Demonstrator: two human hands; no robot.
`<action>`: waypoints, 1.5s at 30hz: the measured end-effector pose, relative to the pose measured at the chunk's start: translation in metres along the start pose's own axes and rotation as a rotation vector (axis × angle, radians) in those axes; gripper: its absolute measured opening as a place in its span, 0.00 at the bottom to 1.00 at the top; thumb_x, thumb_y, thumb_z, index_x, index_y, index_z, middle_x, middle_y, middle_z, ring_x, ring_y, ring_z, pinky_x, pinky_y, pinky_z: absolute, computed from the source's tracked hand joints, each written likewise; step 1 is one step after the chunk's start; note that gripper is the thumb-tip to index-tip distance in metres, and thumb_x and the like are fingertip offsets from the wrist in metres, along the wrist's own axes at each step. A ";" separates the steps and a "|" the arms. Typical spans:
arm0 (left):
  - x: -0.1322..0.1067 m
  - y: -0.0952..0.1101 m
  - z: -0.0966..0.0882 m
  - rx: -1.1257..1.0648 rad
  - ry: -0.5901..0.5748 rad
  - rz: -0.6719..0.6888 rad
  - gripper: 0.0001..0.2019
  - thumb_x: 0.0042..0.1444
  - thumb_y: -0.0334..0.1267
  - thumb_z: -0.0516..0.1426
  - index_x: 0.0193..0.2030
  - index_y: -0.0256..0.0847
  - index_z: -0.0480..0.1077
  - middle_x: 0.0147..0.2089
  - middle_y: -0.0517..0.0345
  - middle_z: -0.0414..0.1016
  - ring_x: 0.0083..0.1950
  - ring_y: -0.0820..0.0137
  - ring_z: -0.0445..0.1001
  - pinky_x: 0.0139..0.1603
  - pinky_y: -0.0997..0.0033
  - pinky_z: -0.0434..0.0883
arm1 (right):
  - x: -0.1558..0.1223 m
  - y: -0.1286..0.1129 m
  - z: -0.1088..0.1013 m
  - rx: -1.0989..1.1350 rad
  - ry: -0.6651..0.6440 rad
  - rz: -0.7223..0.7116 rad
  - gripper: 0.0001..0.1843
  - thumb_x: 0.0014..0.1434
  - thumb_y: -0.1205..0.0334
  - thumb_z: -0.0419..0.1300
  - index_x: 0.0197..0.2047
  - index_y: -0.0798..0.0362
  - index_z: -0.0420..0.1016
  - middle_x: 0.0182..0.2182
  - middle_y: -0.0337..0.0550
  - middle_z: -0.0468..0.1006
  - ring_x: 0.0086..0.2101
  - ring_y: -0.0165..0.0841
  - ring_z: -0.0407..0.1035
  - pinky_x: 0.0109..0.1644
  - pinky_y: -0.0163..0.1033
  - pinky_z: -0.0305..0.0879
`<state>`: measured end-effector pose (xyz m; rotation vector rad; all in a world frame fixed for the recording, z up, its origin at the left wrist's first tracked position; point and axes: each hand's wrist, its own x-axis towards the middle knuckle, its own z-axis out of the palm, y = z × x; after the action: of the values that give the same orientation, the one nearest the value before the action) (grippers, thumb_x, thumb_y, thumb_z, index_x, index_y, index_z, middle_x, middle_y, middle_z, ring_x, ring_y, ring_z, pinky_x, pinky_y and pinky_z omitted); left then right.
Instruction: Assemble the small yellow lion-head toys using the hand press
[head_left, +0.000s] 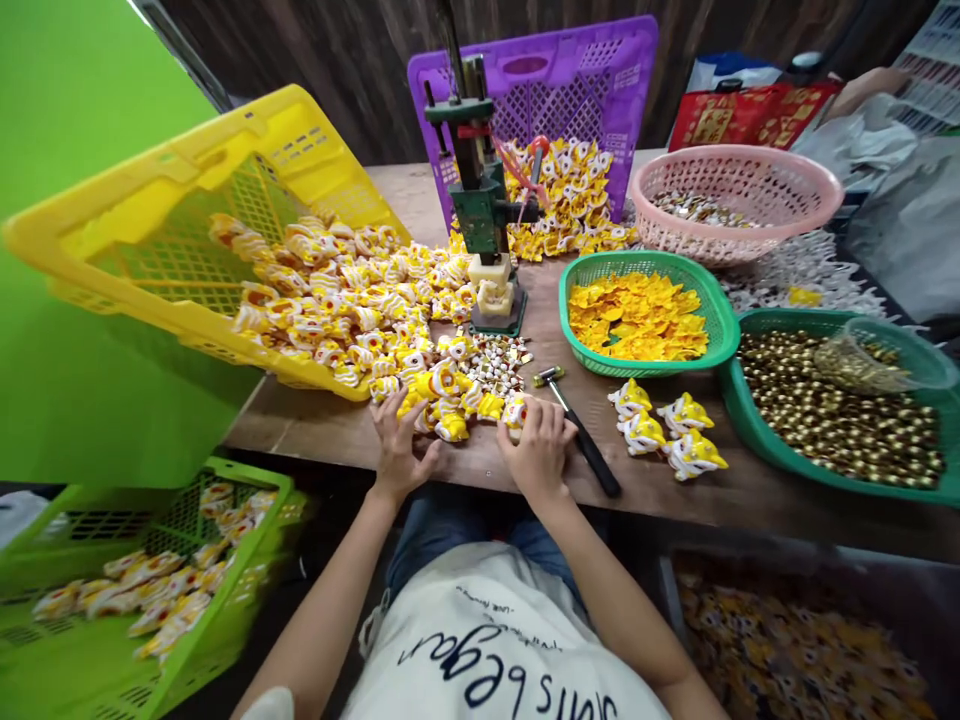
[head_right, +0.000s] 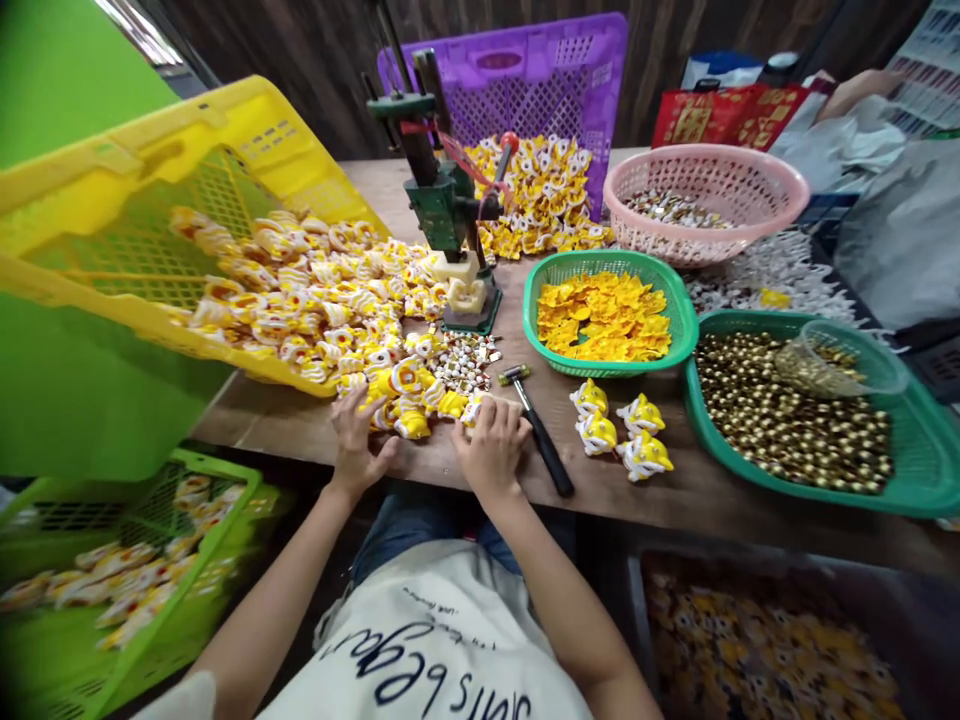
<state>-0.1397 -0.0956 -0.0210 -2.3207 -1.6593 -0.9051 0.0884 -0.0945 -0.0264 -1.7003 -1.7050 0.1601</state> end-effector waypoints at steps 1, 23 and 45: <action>0.000 -0.001 0.000 0.001 -0.007 -0.013 0.27 0.58 0.48 0.55 0.62 0.41 0.63 0.71 0.39 0.54 0.73 0.46 0.52 0.72 0.39 0.41 | 0.000 0.001 0.000 0.010 -0.029 -0.009 0.21 0.62 0.54 0.57 0.53 0.58 0.68 0.46 0.57 0.75 0.48 0.47 0.63 0.50 0.50 0.52; -0.009 0.001 0.010 0.063 -0.161 -0.021 0.34 0.59 0.47 0.58 0.71 0.49 0.56 0.77 0.43 0.38 0.75 0.45 0.43 0.71 0.35 0.33 | 0.042 -0.024 0.015 -0.107 -0.359 -0.396 0.33 0.58 0.68 0.61 0.66 0.53 0.59 0.48 0.56 0.75 0.51 0.48 0.64 0.55 0.55 0.55; 0.141 0.026 -0.006 -1.075 -0.435 0.061 0.27 0.59 0.41 0.61 0.66 0.45 0.65 0.64 0.47 0.70 0.63 0.57 0.70 0.64 0.56 0.67 | 0.109 -0.019 -0.035 1.466 -0.613 0.573 0.17 0.48 0.51 0.71 0.39 0.52 0.79 0.34 0.38 0.80 0.32 0.28 0.72 0.37 0.32 0.69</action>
<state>-0.0897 0.0062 0.0667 -3.4222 -1.3569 -1.6702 0.1047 -0.0111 0.0521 -0.8750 -0.8034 1.8104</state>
